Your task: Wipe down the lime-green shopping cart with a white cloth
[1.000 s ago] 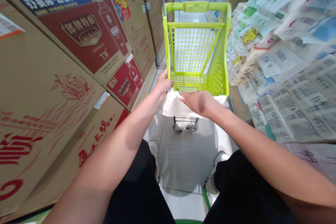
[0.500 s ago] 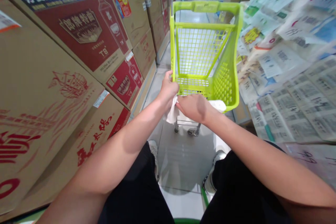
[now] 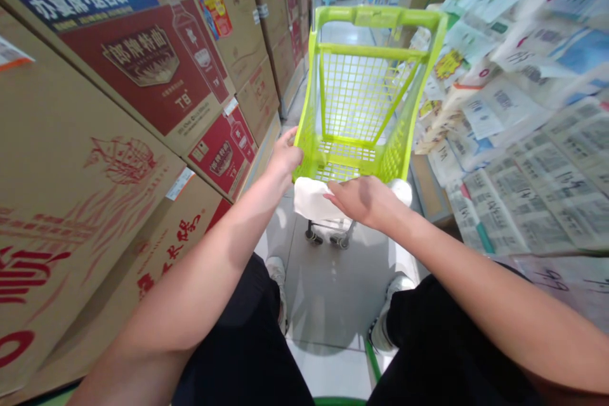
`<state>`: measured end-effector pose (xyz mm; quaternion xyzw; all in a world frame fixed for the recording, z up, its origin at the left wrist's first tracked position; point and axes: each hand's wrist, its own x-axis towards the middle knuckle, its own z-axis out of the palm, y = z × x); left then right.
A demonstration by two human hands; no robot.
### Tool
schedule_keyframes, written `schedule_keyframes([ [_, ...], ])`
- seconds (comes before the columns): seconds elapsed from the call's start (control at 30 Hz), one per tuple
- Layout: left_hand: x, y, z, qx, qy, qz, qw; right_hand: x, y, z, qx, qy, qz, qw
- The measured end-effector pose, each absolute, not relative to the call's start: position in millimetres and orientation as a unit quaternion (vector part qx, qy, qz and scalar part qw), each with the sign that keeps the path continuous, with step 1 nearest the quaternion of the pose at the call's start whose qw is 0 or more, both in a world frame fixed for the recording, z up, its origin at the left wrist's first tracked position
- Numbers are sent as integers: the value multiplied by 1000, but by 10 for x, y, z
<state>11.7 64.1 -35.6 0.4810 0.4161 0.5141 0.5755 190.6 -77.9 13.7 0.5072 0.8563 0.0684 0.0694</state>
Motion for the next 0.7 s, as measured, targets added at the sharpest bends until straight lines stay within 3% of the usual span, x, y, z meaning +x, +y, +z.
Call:
schedule_keyframes([
  [0.2, 247, 503, -332, 471, 463, 487, 571, 1723, -706, 155, 504, 862, 37, 39],
  [0.37, -210, 919, -246, 533, 454, 423, 575, 1855, -746, 241, 525, 849, 34, 51],
  [0.53, -643, 1261, -192, 611, 441, 359, 551, 2011, -757, 273, 513, 854, 90, -18],
  [0.6, -731, 1305, -191, 648, 482, 365, 463, 2018, -749, 272, 501, 861, 89, -32],
  [0.7, -779, 1214, -133, 713, 530, 408, 210, 1984, -728, 251, 472, 877, 70, -50],
])
